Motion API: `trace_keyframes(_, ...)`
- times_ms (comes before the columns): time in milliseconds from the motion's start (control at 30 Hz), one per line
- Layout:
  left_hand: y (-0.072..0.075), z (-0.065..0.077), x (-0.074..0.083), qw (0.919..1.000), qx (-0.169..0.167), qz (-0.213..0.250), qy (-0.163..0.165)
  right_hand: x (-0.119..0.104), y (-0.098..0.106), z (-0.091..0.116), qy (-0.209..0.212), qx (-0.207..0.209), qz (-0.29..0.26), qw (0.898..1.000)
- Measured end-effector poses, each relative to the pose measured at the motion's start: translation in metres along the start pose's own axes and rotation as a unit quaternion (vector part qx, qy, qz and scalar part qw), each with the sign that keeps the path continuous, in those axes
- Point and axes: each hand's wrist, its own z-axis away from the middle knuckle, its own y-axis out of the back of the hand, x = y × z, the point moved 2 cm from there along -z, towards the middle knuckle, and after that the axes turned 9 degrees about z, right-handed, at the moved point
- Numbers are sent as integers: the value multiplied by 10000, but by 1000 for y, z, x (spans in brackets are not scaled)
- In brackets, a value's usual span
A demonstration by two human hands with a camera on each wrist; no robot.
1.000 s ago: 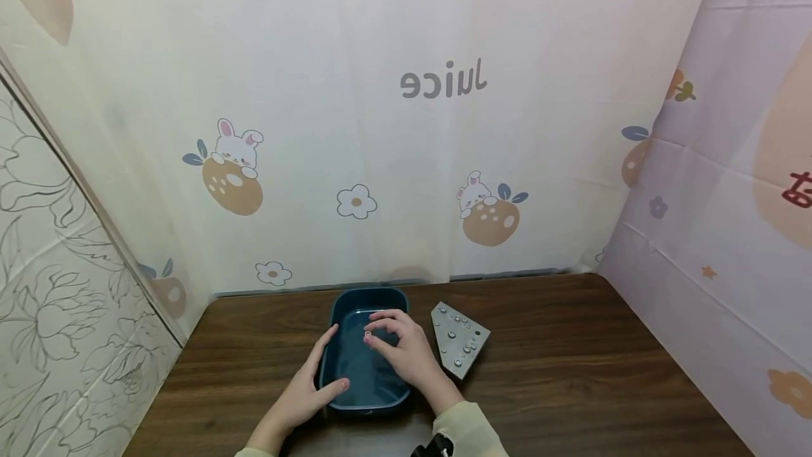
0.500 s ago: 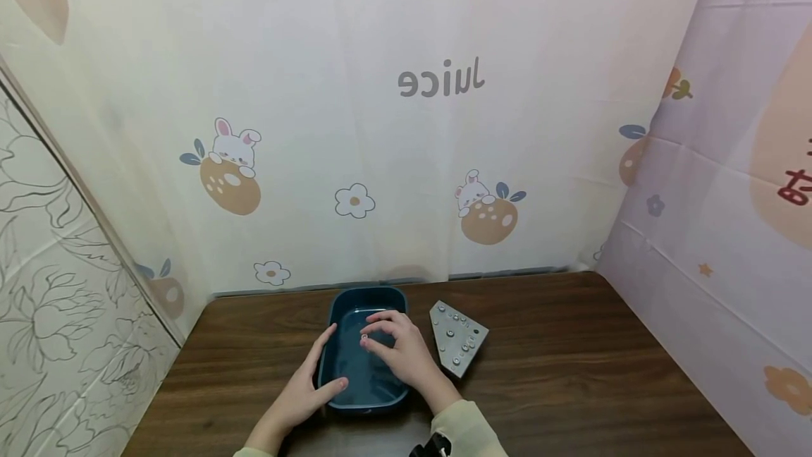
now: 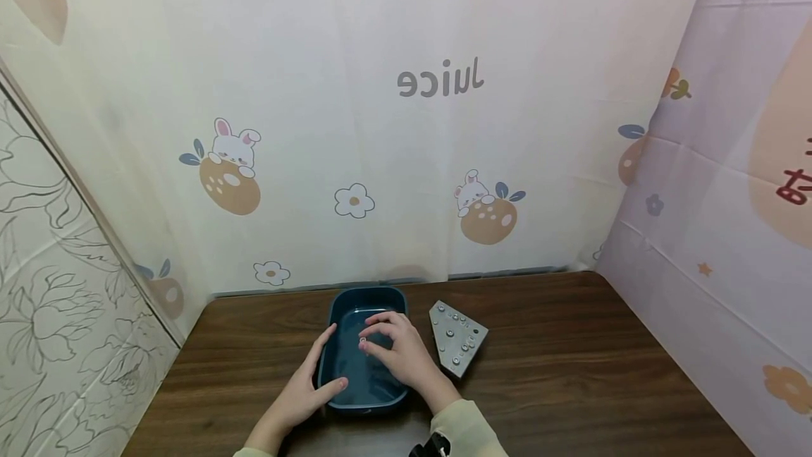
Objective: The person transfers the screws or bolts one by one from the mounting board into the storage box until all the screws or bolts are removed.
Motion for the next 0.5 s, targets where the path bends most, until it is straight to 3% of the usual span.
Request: trace_keyframes(500, 0, -1, -1, 9999, -30, 95, 88, -1, 1, 1, 16, -42, 33, 10000)
